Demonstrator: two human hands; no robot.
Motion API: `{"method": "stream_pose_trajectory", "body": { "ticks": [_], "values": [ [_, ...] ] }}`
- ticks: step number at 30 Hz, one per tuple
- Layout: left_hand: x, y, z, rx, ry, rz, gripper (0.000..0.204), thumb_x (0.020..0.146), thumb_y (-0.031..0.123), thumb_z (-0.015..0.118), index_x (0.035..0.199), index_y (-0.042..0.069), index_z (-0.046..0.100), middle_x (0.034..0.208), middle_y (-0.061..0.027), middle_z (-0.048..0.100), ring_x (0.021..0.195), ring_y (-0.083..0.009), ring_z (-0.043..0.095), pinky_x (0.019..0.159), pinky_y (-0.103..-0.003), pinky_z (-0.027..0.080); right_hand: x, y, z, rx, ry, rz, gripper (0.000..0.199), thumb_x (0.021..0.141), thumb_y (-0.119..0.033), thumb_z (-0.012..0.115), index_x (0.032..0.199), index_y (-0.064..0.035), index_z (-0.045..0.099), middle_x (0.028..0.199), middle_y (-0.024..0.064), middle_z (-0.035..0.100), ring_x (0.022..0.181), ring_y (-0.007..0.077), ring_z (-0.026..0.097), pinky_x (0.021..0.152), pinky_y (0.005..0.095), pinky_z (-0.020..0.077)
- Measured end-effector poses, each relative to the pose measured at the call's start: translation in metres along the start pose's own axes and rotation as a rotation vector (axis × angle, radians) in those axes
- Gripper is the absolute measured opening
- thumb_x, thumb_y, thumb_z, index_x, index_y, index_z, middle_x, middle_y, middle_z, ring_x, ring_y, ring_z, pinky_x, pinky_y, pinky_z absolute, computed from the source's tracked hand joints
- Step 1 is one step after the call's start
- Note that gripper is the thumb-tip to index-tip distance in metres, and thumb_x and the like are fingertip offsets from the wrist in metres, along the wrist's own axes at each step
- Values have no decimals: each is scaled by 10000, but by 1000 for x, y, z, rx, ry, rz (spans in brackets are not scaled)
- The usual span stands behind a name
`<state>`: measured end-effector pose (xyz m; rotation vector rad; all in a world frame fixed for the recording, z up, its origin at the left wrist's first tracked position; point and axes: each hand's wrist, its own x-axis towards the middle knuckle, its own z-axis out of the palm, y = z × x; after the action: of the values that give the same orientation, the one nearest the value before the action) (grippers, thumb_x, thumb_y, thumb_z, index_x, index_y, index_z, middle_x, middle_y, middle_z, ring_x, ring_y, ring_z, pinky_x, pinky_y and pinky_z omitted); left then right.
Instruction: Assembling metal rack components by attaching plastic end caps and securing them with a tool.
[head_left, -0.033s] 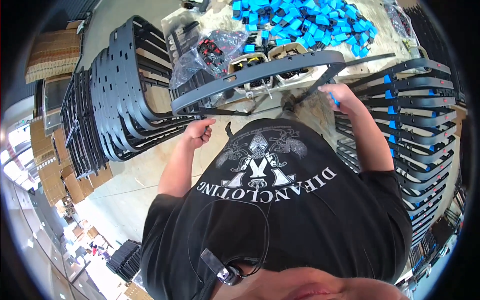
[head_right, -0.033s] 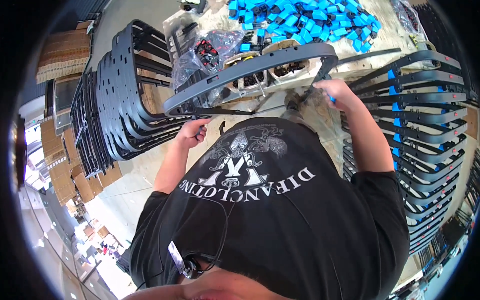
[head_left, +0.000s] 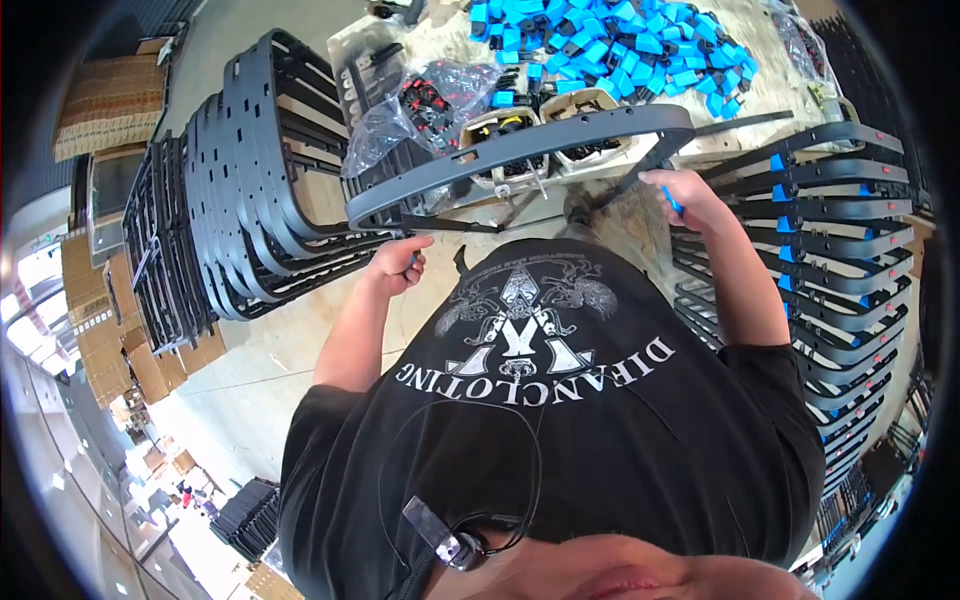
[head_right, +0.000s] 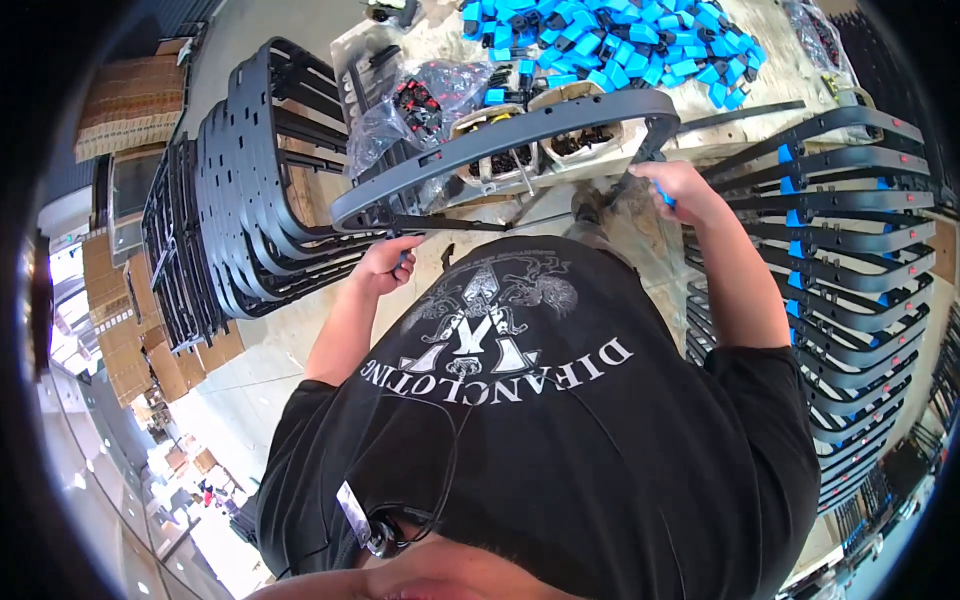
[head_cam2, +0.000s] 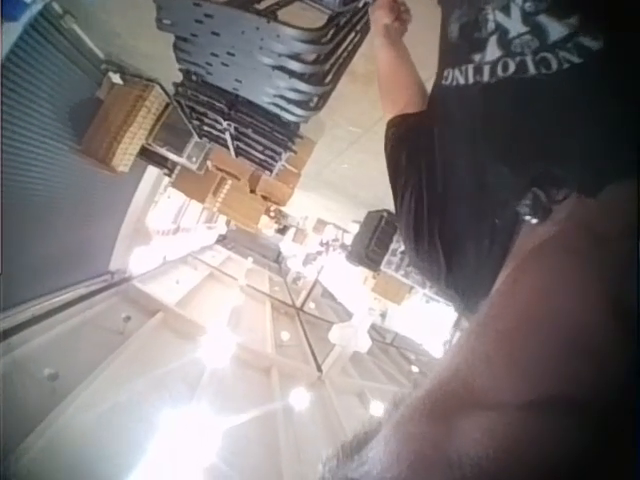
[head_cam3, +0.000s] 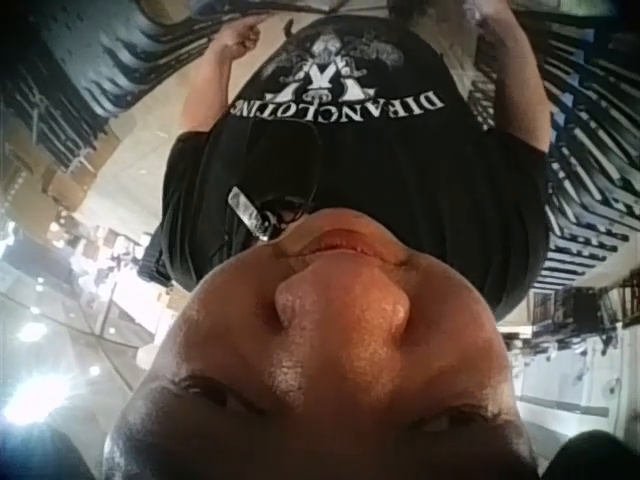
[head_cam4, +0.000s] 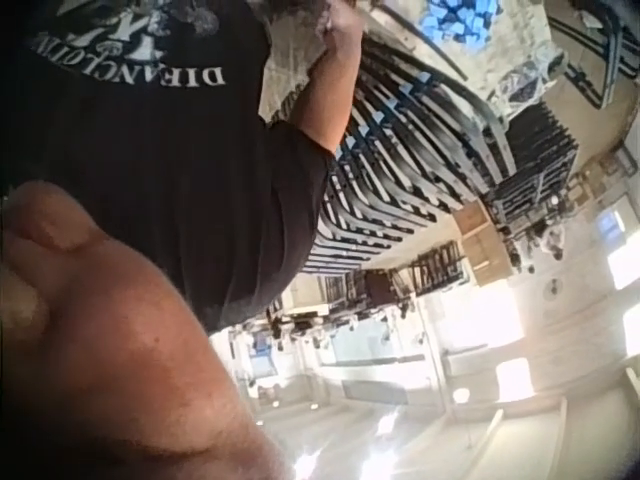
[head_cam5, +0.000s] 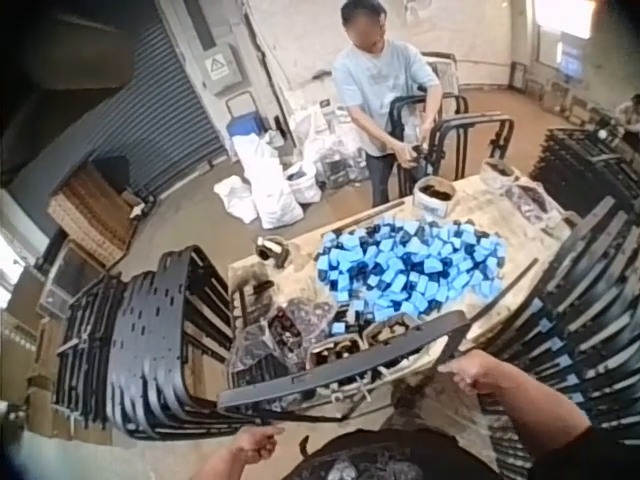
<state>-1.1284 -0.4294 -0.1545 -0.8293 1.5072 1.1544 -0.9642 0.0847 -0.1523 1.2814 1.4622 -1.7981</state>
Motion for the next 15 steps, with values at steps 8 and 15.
{"method": "stream_pose_trajectory", "body": {
  "ticks": [8, 15],
  "values": [
    [-10, -12, 5, -34, 102, 116, 250, 901, 286, 747, 926, 100, 582, 699, -49, 540, 448, -85, 388, 353, -233, 213, -34, -16, 17, 28, 101, -103, 320, 822, -317, 809, 826, -106, 569, 681, -34, 463, 501, 64, 372, 425, 266, 229],
    [74, -73, 22, 339, 884, 962, 642, 801, 306, 772, 1282, -44, 533, 903, -127, 682, 794, -220, 652, 767, -364, 533, 40, 50, 22, -329, 512, -545, 551, 784, -227, 805, 1210, 53, 594, 827, 32, 626, 694, 126, 576, 662, 310, 495]
  ]
}}
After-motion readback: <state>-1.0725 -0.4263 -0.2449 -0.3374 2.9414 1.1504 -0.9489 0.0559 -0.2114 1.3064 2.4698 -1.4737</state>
